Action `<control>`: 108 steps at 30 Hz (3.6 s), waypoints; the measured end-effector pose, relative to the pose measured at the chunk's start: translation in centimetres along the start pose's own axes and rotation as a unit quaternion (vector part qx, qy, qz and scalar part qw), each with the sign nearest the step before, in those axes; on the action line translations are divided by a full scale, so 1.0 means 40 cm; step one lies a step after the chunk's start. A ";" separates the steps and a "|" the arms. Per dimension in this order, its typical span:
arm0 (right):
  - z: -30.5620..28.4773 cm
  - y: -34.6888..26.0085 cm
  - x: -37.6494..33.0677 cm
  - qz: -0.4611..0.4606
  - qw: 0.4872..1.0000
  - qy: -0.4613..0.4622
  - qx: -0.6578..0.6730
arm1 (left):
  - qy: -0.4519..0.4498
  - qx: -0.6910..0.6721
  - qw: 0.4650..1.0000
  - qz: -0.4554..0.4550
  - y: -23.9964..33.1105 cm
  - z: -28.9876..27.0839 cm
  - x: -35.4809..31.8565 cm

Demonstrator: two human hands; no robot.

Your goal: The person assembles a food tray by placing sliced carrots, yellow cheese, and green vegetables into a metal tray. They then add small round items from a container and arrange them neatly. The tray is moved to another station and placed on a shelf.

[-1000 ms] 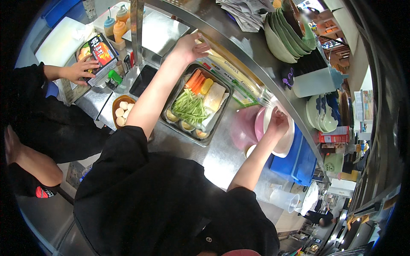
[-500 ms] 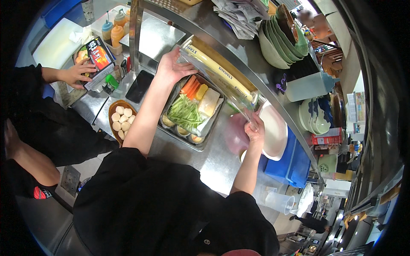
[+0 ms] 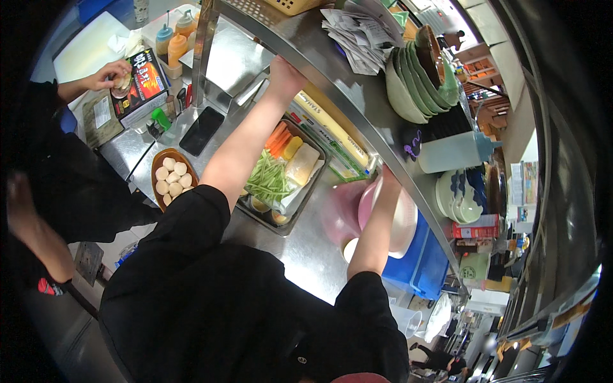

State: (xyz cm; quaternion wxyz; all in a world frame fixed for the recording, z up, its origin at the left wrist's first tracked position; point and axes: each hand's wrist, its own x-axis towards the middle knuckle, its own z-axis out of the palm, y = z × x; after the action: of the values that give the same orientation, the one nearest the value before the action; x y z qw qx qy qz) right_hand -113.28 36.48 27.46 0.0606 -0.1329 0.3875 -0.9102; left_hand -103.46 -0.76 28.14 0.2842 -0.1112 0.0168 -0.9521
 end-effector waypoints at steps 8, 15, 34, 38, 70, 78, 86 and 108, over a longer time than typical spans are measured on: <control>0.011 -0.042 -0.198 -0.040 0.993 -0.061 -0.096 | 0.032 -0.088 0.995 -0.017 0.078 0.067 -0.147; 0.082 -0.082 -0.410 -0.063 0.994 0.037 -0.075 | -0.018 -0.088 0.995 -0.051 0.142 0.154 -0.335; -0.185 0.228 -0.906 0.316 0.916 0.162 -0.184 | 0.071 0.908 0.398 -0.110 0.450 -0.230 -0.693; -0.238 0.249 -0.874 0.318 0.914 0.185 -0.171 | 0.083 0.928 0.338 -0.132 0.426 -0.234 -0.658; 0.088 0.367 -0.692 0.111 0.848 0.065 -0.513 | 0.100 0.846 0.502 -0.149 0.166 -0.260 -0.492; 0.115 0.343 -0.727 0.032 0.817 0.074 -0.572 | 0.101 0.597 0.706 -0.367 0.165 -0.236 -0.484; 0.114 0.317 -0.687 -0.015 0.814 0.055 -0.578 | 0.106 0.628 0.719 -0.279 0.142 -0.264 -0.504; -0.336 0.118 -0.079 -0.099 0.532 -0.062 -0.839 | 0.048 0.604 0.755 -0.249 0.204 -0.284 -0.507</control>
State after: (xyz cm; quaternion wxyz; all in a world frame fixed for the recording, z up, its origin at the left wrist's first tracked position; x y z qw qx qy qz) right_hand -114.10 43.15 14.48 -0.1455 -0.2162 0.9526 -0.1570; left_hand -85.07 3.11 12.21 0.0437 0.1292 -0.5766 -0.8056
